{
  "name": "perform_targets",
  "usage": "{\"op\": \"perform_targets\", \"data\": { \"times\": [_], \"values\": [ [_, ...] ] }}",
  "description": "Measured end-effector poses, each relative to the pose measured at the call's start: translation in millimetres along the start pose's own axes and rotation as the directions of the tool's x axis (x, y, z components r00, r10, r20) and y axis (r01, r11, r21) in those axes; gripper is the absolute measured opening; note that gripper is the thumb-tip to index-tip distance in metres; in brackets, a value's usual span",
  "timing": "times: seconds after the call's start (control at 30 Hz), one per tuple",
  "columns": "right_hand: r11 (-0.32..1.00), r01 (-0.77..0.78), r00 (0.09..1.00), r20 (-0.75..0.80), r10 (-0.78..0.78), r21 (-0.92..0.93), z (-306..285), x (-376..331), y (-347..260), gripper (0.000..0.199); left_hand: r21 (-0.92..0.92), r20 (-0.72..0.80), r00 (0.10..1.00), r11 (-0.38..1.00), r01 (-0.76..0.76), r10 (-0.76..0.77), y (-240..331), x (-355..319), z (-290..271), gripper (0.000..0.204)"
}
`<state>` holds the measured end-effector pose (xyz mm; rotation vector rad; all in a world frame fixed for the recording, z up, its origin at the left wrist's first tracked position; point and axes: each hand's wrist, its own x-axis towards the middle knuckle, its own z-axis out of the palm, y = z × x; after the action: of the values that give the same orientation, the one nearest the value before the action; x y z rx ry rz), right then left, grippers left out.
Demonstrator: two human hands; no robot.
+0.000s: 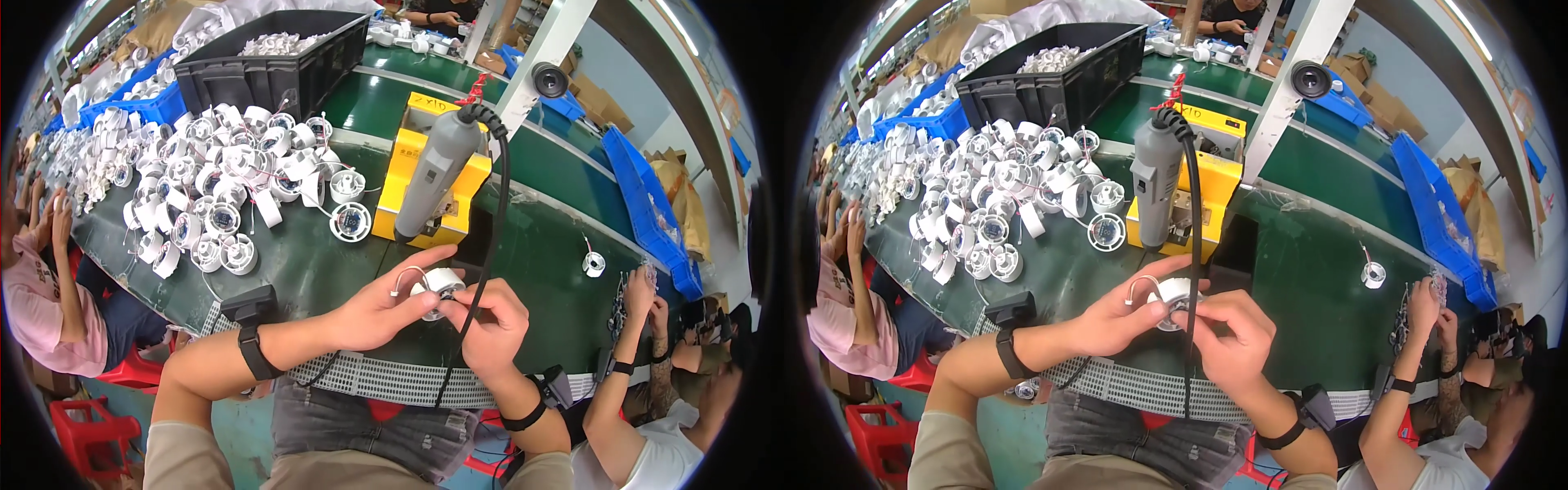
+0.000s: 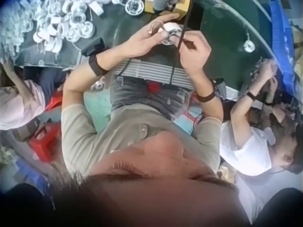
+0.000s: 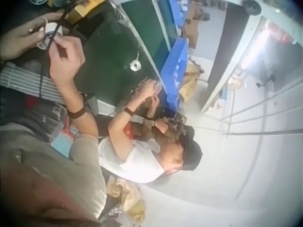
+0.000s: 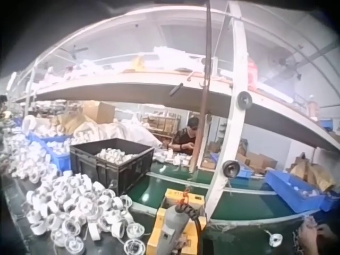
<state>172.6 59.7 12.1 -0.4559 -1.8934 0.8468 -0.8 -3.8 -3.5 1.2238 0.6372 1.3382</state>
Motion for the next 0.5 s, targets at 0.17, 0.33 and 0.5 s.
{"op": "perform_targets", "data": {
  "times": [0.17,0.33,0.5],
  "values": [
    [0.99,0.064,0.995,-0.061,-0.073,-0.129,3.4,-3.7,4.3,0.026,0.003,0.021,0.999,1.0,0.03,-0.03,0.2,-1.7,3.2,0.059],
    [0.993,-0.08,0.985,-0.145,0.091,0.081,13.1,2.9,-3.1,0.032,-0.115,0.026,0.999,0.993,0.03,-0.027,-0.1,-3.0,6.2,0.063],
    [0.905,-0.359,0.933,0.104,0.344,0.228,2.1,4.7,2.4,0.03,0.084,-0.137,0.989,0.994,0.067,-0.055,-2.6,-4.1,-2.5,0.069]
  ]
}}
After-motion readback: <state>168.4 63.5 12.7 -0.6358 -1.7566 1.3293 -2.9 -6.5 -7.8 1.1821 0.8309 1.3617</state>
